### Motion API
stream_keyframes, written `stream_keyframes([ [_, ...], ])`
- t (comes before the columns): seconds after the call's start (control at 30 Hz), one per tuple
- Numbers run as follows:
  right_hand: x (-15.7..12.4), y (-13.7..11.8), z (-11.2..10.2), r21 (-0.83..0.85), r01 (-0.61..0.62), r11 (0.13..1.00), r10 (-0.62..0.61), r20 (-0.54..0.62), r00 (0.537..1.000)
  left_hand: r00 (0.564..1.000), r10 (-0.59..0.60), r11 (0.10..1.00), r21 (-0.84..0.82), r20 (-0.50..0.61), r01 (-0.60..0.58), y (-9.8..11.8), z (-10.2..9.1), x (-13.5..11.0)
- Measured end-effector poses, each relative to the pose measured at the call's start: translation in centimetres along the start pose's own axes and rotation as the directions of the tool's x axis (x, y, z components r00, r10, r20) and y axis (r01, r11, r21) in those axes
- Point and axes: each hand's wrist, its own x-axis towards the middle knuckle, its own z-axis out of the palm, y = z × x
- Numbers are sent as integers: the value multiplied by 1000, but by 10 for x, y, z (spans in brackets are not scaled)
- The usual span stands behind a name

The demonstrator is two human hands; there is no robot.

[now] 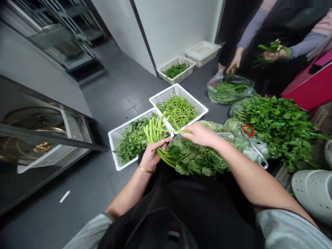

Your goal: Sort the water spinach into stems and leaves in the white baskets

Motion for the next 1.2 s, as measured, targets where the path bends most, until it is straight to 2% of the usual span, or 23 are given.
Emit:
stream_keyframes([
  [0.1, 25, 18, -40, 24, -125, 992, 127, -51, 991, 976, -28, 991, -131, -216, -1, 5, -25, 11],
  [0.17, 59, 31, -59, 10, -207, 978, 206, -131, 970, 950, -59, 983, -181, -306, 3, 7, -37, 16],
  [0.23, 99, 44, -70, -44, -262, 964, 249, -192, 949, 947, -74, 981, -192, -311, 14, 10, -41, 18],
  [0.3, 130, 53, -73, -127, -296, 947, 262, -231, 937, 961, -69, 982, -190, -269, 17, 16, -40, 19],
  [0.37, 139, 52, -66, -174, -308, 936, 265, -231, 936, 974, -63, 982, -186, -216, 22, 22, -36, 19],
  [0.4, 133, 47, -57, -164, -286, 944, 254, -193, 948, 979, -64, 983, -183, -194, 27, 26, -34, 19],
  [0.47, 106, 31, -28, -88, -196, 977, 193, -39, 980, 985, -68, 983, -180, -159, 39, 32, -29, 21],
  [0.5, 89, 22, -9, 6, -72, 997, 71, 114, 991, 987, -70, 983, -181, -143, 43, 33, -26, 23],
  [0.53, 72, 13, 12, 78, 23, 997, -39, 218, 975, 989, -71, 982, -183, -127, 47, 34, -23, 24],
  [0.57, 56, 5, 32, 101, 70, 992, -93, 252, 963, 991, -73, 982, -183, -113, 51, 34, -20, 25],
  [0.63, 33, -3, 62, 85, 81, 993, -101, 272, 957, 992, -79, 983, -175, -99, 60, 31, -15, 24],
  [0.7, 20, -3, 69, 121, 61, 991, -87, 215, 973, 991, -83, 988, -139, -103, 68, 26, -10, 20],
  [0.83, 0, 4, 39, 196, 64, 978, -69, 19, 997, 994, -103, 994, -37, -40, 101, 19, 2, 2],
  [0.9, -13, 2, 26, 148, 68, 987, -67, -13, 998, 996, -88, 996, -14, 17, 88, 19, 10, -6],
  [0.97, -27, -2, 25, 95, 91, 991, -89, -33, 996, 997, -63, 998, 4, 47, 63, 21, 18, -12],
  [1.03, -39, -5, 32, 8, 152, 988, -150, -116, 982, 997, -65, 997, 37, 43, 64, 23, 24, -16],
  [1.1, -51, -6, 38, -167, 175, 970, -213, -246, 945, 997, -69, 993, 94, 26, 66, 24, 29, -18],
  [1.17, -62, -6, 39, -353, 116, 929, -243, -342, 908, 999, -43, 988, 148, 15, 40, 23, 32, -20],
  [1.2, -68, -6, 38, -412, 94, 906, -253, -353, 901, 1000, -27, 985, 169, 15, 24, 22, 33, -21],
])
